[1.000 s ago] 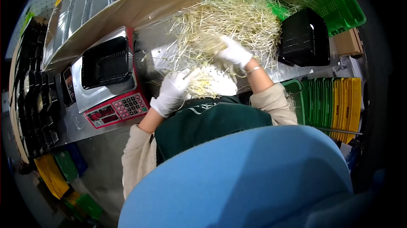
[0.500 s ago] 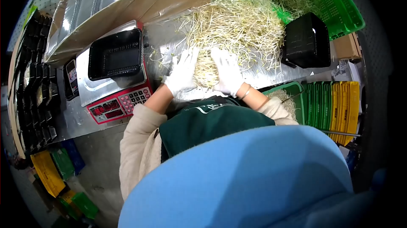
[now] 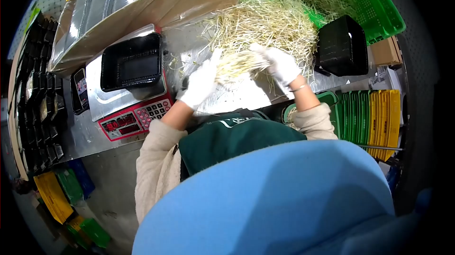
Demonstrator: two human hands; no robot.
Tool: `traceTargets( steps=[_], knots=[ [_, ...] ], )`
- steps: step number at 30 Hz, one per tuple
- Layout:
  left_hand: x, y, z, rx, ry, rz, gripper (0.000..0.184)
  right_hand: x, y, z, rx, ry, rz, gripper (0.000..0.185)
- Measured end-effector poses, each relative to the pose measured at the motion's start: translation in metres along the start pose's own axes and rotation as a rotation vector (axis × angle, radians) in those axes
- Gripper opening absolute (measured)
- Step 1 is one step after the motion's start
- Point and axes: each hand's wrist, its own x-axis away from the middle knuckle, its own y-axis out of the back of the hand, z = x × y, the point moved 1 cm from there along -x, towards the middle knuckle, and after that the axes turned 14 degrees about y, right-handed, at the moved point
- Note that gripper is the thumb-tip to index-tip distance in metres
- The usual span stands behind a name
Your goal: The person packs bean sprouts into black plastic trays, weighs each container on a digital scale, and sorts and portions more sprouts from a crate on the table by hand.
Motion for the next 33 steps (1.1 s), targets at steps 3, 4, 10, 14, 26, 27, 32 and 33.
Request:
traceTargets(
  steps=[3, 4, 10, 14, 26, 27, 32, 33],
  knots=[
    [0.019, -0.015, 0.03, 0.095, -0.133, -0.026, 0.073, 0.003, 0.026, -0.014, -0.746, -0.186, -0.144, 0.05],
    [0.026, 0.009, 0.011, -0.132, 0.0, 0.209, 0.062, 0.002, 0.019, -0.013, -0.731, -0.248, -0.191, 0.051],
    [0.036, 0.01, 0.012, -0.396, -0.193, -0.124, 0.072, -0.015, -0.042, -0.001, -0.653, -0.126, 0.212, 0.088],
    [0.042, 0.018, 0.016, -0.418, 0.113, 0.244, 0.058, 0.001, -0.064, -0.03, -0.586, -0.158, 0.088, 0.101],
    [0.079, 0.154, 0.079, 0.9, -0.168, -0.172, 0.031, -0.028, -0.063, 0.007, -1.168, -0.237, -0.293, 0.068],
    [0.085, 0.185, 0.085, 1.086, -0.06, -0.287, 0.027, -0.029, -0.038, 0.015, -1.373, -0.261, -0.327, 0.065],
    [0.03, 0.207, 0.202, 0.66, 0.063, -0.192, 0.058, -0.019, 0.048, 0.008, -1.269, -0.217, -0.484, 0.065],
    [0.033, 0.196, 0.17, 0.921, 0.172, -0.188, 0.067, -0.017, 0.058, 0.001, -1.194, -0.188, -0.543, 0.073]
  ],
)
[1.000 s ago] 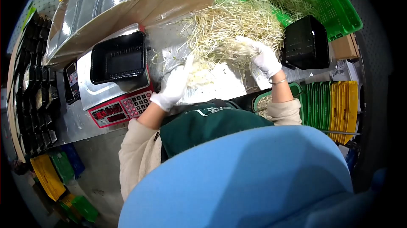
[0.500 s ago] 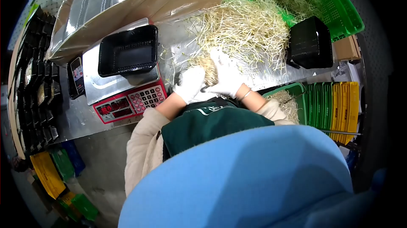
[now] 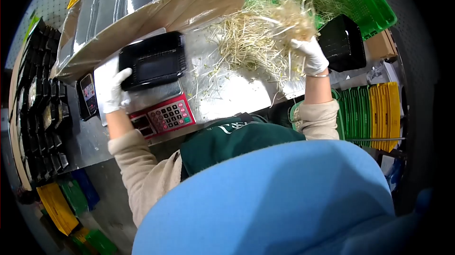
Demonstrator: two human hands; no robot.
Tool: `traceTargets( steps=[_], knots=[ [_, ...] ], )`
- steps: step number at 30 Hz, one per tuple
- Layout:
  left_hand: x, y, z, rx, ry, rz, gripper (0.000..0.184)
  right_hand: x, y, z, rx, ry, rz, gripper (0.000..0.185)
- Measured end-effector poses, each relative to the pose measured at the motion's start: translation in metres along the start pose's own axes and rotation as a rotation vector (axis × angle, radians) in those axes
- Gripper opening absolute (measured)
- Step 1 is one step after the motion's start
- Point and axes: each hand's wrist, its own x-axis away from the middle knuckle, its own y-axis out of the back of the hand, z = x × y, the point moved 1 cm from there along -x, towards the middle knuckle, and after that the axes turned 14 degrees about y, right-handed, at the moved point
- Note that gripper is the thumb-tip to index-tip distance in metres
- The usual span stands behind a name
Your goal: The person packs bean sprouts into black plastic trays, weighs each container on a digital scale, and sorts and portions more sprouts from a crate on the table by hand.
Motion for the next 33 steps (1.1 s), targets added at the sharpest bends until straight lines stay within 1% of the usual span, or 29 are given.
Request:
traceTargets(
  steps=[2, 3, 4, 5, 7, 8, 9, 10, 11, 12, 14, 16, 17, 18, 20, 21, 22, 23, 24, 25, 26, 27, 28, 30, 31, 32, 33],
  knots=[
    [-0.014, -0.048, 0.002, 0.153, 0.063, 0.092, 0.069, 0.003, -0.016, 0.028, -0.123, 0.09, -0.037, 0.073],
    [-0.026, -0.07, 0.022, -0.074, -0.07, 0.123, 0.069, 0.009, -0.029, 0.035, -0.327, 0.084, -0.08, 0.054],
    [-0.02, -0.104, 0.014, -0.02, -0.014, 0.142, 0.068, 0.005, -0.023, 0.019, -0.441, 0.117, 0.014, 0.057],
    [-0.013, -0.137, 0.006, 0.035, 0.043, 0.158, 0.068, 0.01, -0.024, 0.004, -0.384, 0.04, 0.011, 0.061],
    [0.0, -0.197, -0.01, 0.446, 0.3, 0.318, 0.068, 0.013, -0.052, -0.012, -0.169, 0.006, 0.065, 0.071],
    [-0.008, -0.211, 0.01, 0.518, 0.309, 0.473, 0.069, 0.014, -0.06, -0.02, 0.087, 0.091, 0.215, 0.078],
    [-0.006, -0.214, 0.013, 0.559, 0.371, 0.492, 0.072, 0.016, -0.067, -0.028, 0.339, 0.199, 0.341, 0.085],
    [-0.002, -0.216, 0.016, 0.6, 0.433, 0.509, 0.076, 0.015, -0.066, -0.038, 0.691, 0.351, 0.561, 0.092],
    [0.005, -0.223, 0.02, 0.654, 0.383, 0.412, 0.08, 0.025, -0.06, -0.037, 0.979, 0.473, 0.66, 0.099],
    [0.009, -0.22, 0.022, 0.668, 0.444, 0.395, 0.081, 0.032, -0.055, -0.035, 0.963, 0.352, 0.687, 0.097],
    [0.016, -0.221, 0.026, 0.665, 0.462, 0.303, 0.081, 0.041, -0.054, -0.036, 0.693, 0.236, 0.54, 0.092],
    [0.021, -0.237, 0.022, 0.66, 0.374, 0.301, 0.082, 0.049, -0.064, -0.047, 1.02, 0.564, 0.519, 0.082],
    [0.023, -0.245, 0.022, 0.65, 0.38, 0.275, 0.081, 0.053, -0.07, -0.061, 1.034, 0.493, 0.519, 0.074],
    [0.028, -0.252, 0.022, 0.644, 0.381, 0.251, 0.081, 0.054, -0.069, -0.082, 1.075, 0.332, 0.612, 0.067],
    [0.025, -0.241, 0.027, 0.486, 0.388, 0.219, 0.08, 0.049, -0.073, -0.07, 0.917, 0.353, 0.651, 0.064],
    [0.019, -0.23, 0.037, 0.536, 0.364, 0.175, 0.08, 0.045, -0.068, -0.058, 0.864, 0.382, 0.65, 0.064],
    [0.014, -0.22, 0.047, 0.584, 0.338, 0.131, 0.08, 0.035, -0.062, -0.038, 0.793, 0.438, 0.67, 0.068],
    [0.025, -0.206, 0.012, 0.605, 0.252, 0.15, 0.079, 0.025, -0.052, -0.015, 0.8, 0.434, 0.637, 0.07],
    [0.02, -0.184, 0.02, 0.599, 0.237, 0.161, 0.078, 0.016, -0.036, 0.0, 0.807, 0.433, 0.609, 0.072],
    [0.027, -0.175, -0.003, 0.717, 0.179, 0.102, 0.078, 0.007, -0.008, -0.004, 0.891, 0.446, 0.522, 0.071],
    [0.034, -0.154, -0.012, 0.659, 0.253, 0.022, 0.079, -0.005, 0.022, -0.012, 0.971, 0.462, 0.436, 0.071],
    [0.037, -0.137, -0.013, 0.612, 0.148, -0.089, 0.078, -0.018, 0.052, -0.017, 1.161, 0.327, 0.382, 0.077],
    [0.048, -0.126, -0.022, 0.604, 0.211, -0.201, 0.077, -0.027, 0.073, -0.023, 1.344, 0.184, 0.32, 0.083],
    [0.059, -0.101, -0.011, 0.693, 0.312, -0.409, 0.073, -0.033, 0.088, -0.034, 1.849, -0.161, 0.446, 0.101],
    [0.059, -0.08, 0.01, 0.717, 0.269, -0.394, 0.07, -0.034, 0.095, -0.051, 1.91, -0.243, 0.593, 0.107],
    [0.056, -0.059, 0.034, 0.742, 0.227, -0.379, 0.067, -0.03, 0.104, -0.078, 2.052, -0.04, 0.621, 0.096],
    [0.054, -0.055, 0.031, 0.785, 0.274, -0.409, 0.064, -0.035, 0.106, -0.085, 2.045, 0.02, 0.657, 0.093]
  ],
)
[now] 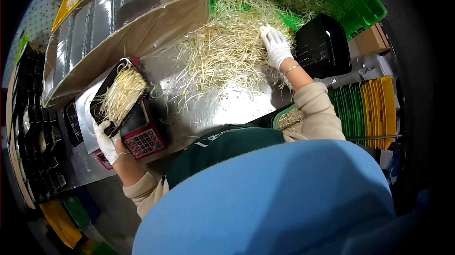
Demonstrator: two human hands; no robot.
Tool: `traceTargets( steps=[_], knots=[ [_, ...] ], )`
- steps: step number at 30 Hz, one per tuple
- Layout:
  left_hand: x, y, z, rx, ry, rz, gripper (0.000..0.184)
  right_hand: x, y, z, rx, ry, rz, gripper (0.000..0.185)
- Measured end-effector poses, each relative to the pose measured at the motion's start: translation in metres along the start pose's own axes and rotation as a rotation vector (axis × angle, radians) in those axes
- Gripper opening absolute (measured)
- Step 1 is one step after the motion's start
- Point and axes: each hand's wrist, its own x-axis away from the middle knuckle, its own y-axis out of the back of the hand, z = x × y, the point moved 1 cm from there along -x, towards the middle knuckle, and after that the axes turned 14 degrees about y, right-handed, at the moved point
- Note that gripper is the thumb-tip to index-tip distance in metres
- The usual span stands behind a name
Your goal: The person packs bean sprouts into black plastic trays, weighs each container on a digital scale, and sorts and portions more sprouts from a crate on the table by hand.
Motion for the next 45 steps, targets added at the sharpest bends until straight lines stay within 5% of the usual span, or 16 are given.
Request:
traceTargets(
  steps=[1, 4, 6, 8, 10, 14, 17, 19, 20, 25, 29, 31, 37, 40, 43, 45],
  knots=[
    [-0.001, 0.0, -0.003, 0.041, 0.043, -0.038, 0.061, -0.007, -0.005, -0.004, 0.014, 0.046, -0.025, 0.09],
    [0.042, -0.038, -0.009, -0.203, -0.455, -0.329, 0.044, -0.026, -0.004, -0.031, -0.132, 0.055, -0.089, 0.091],
    [0.068, -0.092, 0.001, -0.368, -1.072, -0.682, 0.038, -0.029, -0.01, -0.031, -0.151, 0.056, -0.076, 0.094],
    [0.093, -0.099, 0.022, -0.954, -1.32, -0.112, 0.035, -0.021, -0.011, -0.018, -0.191, 0.036, -0.033, 0.096],
    [0.088, -0.091, 0.088, -1.045, -0.974, 0.346, 0.039, -0.019, -0.014, -0.017, -0.131, 0.038, -0.03, 0.103],
    [0.061, -0.107, 0.18, -1.172, -0.574, 0.566, 0.052, -0.03, -0.002, -0.031, -0.157, -0.003, -0.118, 0.115],
    [0.062, -0.131, 0.183, -1.407, -0.748, 0.465, 0.07, -0.032, -0.018, -0.037, -0.156, 0.067, -0.267, 0.108],
    [0.055, -0.118, 0.192, -1.537, -0.84, 0.119, 0.085, -0.022, -0.026, -0.036, -0.221, 0.058, -0.28, 0.103],
    [0.052, -0.104, 0.198, -1.756, -0.823, -0.049, 0.091, -0.017, -0.03, -0.036, -0.289, 0.047, -0.285, 0.098],
    [0.041, -0.089, 0.21, -1.818, -0.625, -0.149, 0.09, 0.003, 0.016, -0.052, -0.402, -0.155, -0.385, 0.077],
    [0.023, -0.089, 0.218, -1.56, -0.779, 0.03, 0.087, 0.03, 0.086, -0.075, -0.629, -0.225, -0.593, 0.078],
    [0.02, -0.085, 0.217, -1.449, -0.777, 0.057, 0.087, 0.045, 0.101, -0.074, -0.48, -0.144, -0.74, 0.078],
    [0.038, -0.057, 0.201, -1.594, -0.548, -0.196, 0.104, 0.056, 0.093, 0.05, -0.439, 0.101, -0.543, 0.089],
    [0.049, -0.05, 0.198, -1.547, -0.641, 0.29, 0.122, 0.059, 0.037, 0.133, -0.421, 0.352, -0.343, 0.084],
    [0.057, -0.075, 0.205, -1.644, -0.478, 0.375, 0.129, 0.035, 0.027, 0.15, -0.431, 0.314, -0.484, 0.077],
    [0.036, -0.101, 0.204, -1.526, -0.508, 0.381, 0.123, -0.008, 0.032, 0.122, -0.447, 0.15, -0.284, 0.075]
  ],
)
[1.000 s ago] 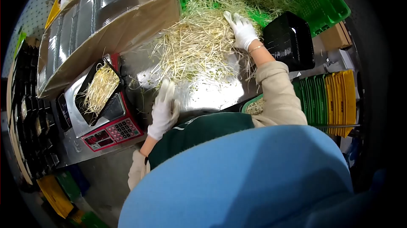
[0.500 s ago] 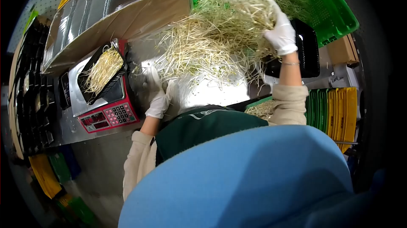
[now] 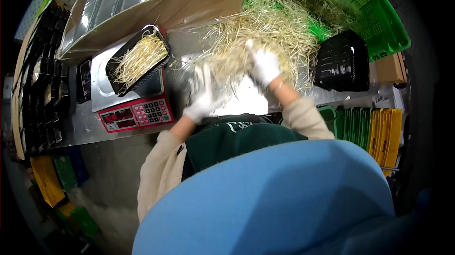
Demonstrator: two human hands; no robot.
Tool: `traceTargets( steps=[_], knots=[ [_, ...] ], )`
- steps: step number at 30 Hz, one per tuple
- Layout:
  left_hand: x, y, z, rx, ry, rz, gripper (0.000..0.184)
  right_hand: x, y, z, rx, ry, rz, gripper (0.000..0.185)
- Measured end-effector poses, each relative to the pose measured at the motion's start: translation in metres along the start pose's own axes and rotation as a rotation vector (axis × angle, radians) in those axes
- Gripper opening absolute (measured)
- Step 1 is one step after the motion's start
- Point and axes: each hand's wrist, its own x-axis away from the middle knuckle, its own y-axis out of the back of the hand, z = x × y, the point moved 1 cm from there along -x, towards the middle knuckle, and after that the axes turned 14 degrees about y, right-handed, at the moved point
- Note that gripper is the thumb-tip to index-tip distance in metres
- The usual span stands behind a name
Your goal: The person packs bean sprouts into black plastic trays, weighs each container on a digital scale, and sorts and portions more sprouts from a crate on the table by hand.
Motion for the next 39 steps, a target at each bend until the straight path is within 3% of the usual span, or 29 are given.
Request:
traceTargets(
  steps=[1, 2, 4, 6, 8, 10, 12, 14, 18, 19, 20, 22, 24, 25, 27, 29, 31, 34, 37, 38, 39],
  knots=[
    [-0.017, 0.009, -0.013, 0.043, 0.117, -0.015, 0.111, -0.019, 0.014, -0.018, -0.042, -0.107, 0.079, 0.075],
    [-0.029, 0.013, -0.007, 0.037, 0.105, -0.016, 0.111, -0.03, 0.033, -0.032, -0.081, -0.216, 0.152, 0.075],
    [-0.045, 0.019, 0.003, 0.236, 0.194, -0.046, 0.102, -0.029, 0.075, -0.046, -0.294, -0.284, 0.073, 0.077],
    [-0.035, 0.034, 0.004, 0.284, 0.16, -0.021, 0.093, -0.016, 0.084, -0.052, -0.33, -0.142, -0.188, 0.075],
    [-0.019, 0.048, -0.005, 0.977, 0.282, 0.295, 0.086, -0.017, 0.078, -0.046, -0.475, -0.267, -0.144, 0.074],
    [-0.019, 0.045, -0.004, 0.944, 0.358, 0.317, 0.076, -0.026, 0.106, 0.002, -0.722, -0.537, 0.099, 0.076],
    [-0.022, 0.032, 0.006, 1.111, 0.406, 0.375, 0.069, -0.023, 0.058, 0.006, -0.792, -0.411, 0.068, 0.096],
    [-0.013, 0.033, 0.022, 1.141, 0.408, 0.373, 0.064, -0.012, 0.021, -0.008, -0.755, -0.378, 0.081, 0.098],
    [0.0, 0.033, 0.049, 1.108, 0.562, 0.435, 0.056, 0.03, -0.003, -0.054, -1.239, -0.4, 0.001, 0.083],
    [0.001, 0.034, 0.042, 1.192, 0.658, 0.426, 0.055, 0.03, -0.015, -0.054, -1.321, -0.437, -0.076, 0.07],
    [0.0, 0.034, 0.035, 1.274, 0.752, 0.413, 0.054, 0.033, -0.027, -0.048, -1.322, -0.439, -0.074, 0.07],
    [-0.022, 0.028, 0.017, 1.346, 0.686, 0.451, 0.054, 0.017, -0.024, 0.004, -0.898, -0.381, -0.029, 0.067],
    [-0.037, 0.032, -0.026, 1.276, 0.754, 0.541, 0.061, 0.002, -0.026, 0.032, -0.736, -0.266, 0.03, 0.066],
    [-0.037, 0.024, -0.032, 1.286, 0.601, 0.491, 0.063, 0.0, -0.023, 0.041, -0.68, -0.229, 0.048, 0.066],
    [-0.033, 0.035, -0.048, 1.373, 0.299, 0.448, 0.064, 0.002, 0.0, 0.04, -1.151, -0.273, -0.15, 0.07],
    [-0.037, 0.037, -0.034, 1.397, 0.313, 0.467, 0.06, 0.008, 0.039, 0.036, -1.546, -0.405, -0.273, 0.067],
    [-0.044, 0.043, -0.02, 1.376, 0.263, 0.508, 0.055, 0.018, 0.052, 0.016, -1.575, -0.446, -0.244, 0.059],
    [-0.05, 0.029, 0.016, 1.168, 0.61, 0.363, 0.052, 0.028, 0.029, -0.013, -1.497, -0.596, -0.184, 0.053],
    [-0.05, 0.016, 0.048, 1.322, 0.576, 0.321, 0.052, 0.046, -0.009, -0.046, -1.286, -0.573, -0.132, 0.043],
    [-0.042, 0.011, 0.049, 1.195, 0.787, 0.308, 0.053, 0.055, -0.014, -0.052, -1.289, -0.567, -0.168, 0.039],
    [-0.035, 0.026, 0.034, 1.267, 0.801, 0.313, 0.056, 0.059, -0.008, -0.056, -1.32, -0.61, -0.159, 0.039]
  ],
)
